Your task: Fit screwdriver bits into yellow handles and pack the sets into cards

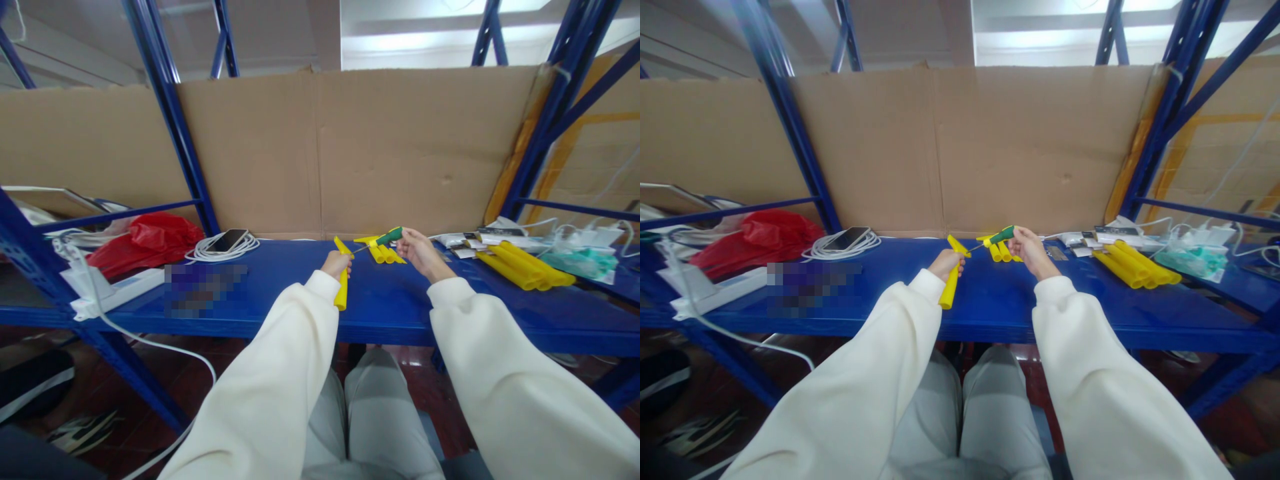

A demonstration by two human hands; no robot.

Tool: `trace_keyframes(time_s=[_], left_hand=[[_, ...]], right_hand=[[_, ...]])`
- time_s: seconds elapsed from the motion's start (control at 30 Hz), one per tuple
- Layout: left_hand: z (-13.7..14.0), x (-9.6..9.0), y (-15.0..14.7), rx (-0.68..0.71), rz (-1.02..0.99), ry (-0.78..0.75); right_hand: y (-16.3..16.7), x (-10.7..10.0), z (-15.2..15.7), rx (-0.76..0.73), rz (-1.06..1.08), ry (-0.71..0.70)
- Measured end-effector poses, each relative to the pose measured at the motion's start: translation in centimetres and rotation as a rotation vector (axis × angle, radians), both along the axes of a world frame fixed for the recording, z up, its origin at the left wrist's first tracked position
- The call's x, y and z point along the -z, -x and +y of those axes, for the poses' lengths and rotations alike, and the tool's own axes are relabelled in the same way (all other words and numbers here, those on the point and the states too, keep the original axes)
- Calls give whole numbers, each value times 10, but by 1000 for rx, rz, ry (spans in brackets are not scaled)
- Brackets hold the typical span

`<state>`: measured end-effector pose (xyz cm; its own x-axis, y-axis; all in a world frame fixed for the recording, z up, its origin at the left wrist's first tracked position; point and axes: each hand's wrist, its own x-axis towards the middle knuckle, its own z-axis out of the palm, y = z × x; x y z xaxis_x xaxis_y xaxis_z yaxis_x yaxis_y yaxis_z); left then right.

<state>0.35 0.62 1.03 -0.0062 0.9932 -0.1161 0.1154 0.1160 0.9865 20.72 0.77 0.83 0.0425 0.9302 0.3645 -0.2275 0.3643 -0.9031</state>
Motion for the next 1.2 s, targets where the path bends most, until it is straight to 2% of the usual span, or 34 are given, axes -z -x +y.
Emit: trace_keyframes(time_s=[0.43,0.83,1.2], left_hand=[[4,3,1,26,-2,2],[-1,-1,0,1,-6,-5],[2,2,1,7,-22,-9]], right_hand=[[0,1,1,169,-12,24],[1,-2,-4,17,34,37],[-1,1,2,121,19,24]])
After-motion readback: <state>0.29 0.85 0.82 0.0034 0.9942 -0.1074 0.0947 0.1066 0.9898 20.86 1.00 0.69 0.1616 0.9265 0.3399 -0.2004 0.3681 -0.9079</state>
